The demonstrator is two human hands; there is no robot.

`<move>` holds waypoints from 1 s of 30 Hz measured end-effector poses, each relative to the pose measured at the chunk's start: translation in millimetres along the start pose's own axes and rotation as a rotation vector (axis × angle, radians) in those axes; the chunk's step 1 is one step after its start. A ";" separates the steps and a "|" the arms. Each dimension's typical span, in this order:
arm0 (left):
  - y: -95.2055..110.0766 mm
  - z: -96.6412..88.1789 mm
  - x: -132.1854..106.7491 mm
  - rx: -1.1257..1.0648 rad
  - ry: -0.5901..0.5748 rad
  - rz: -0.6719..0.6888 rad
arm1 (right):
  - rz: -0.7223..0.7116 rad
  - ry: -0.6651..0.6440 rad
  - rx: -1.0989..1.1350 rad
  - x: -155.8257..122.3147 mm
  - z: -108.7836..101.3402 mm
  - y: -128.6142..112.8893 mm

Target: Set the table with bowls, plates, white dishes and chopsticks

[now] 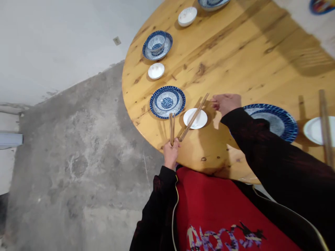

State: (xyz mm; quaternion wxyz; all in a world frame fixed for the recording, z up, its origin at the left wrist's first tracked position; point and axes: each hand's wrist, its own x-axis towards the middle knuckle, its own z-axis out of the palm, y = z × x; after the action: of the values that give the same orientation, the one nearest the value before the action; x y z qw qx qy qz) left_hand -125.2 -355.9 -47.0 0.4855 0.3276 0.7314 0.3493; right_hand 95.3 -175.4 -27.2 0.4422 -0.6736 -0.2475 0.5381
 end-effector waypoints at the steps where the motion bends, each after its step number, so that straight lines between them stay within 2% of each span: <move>1: -0.4 -5.6 -2.4 0.002 0.020 0.014 | -0.041 0.038 -0.002 -6.6 -4.8 -2.5; 3: -2.0 -18.1 -8.0 -0.011 0.063 0.008 | -0.140 0.077 -0.013 -25.6 -16.8 -6.0; 5: -4.8 -29.7 -14.3 -0.041 0.100 -0.038 | -0.249 0.021 -0.046 -49.1 -31.0 -4.9; 7: -8.6 -36.7 -20.2 -0.073 0.125 -0.092 | -0.295 -0.048 -0.112 -72.2 -45.0 2.8; 10: -14.3 -35.1 -26.3 -0.080 0.138 -0.120 | -0.261 -0.095 -0.165 -99.2 -58.8 25.8; 14: -17.1 -18.3 -27.8 -0.046 0.085 -0.080 | -0.161 -0.146 -0.168 -121.8 -57.9 61.7; 20: -8.6 -0.7 -21.0 -0.024 0.012 -0.029 | -0.054 -0.285 -0.187 -136.8 -45.7 87.7; 30: -5.6 3.5 -11.4 -0.074 -0.006 0.018 | -0.040 -0.255 -0.181 -125.0 -52.4 99.1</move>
State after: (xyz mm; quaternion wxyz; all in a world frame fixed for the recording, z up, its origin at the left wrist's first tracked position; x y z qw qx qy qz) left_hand -119.1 -367.6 -47.1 0.4965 0.3171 0.7135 0.3793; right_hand 93.4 -342.0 -47.8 0.3551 -0.6320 -0.3625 0.5857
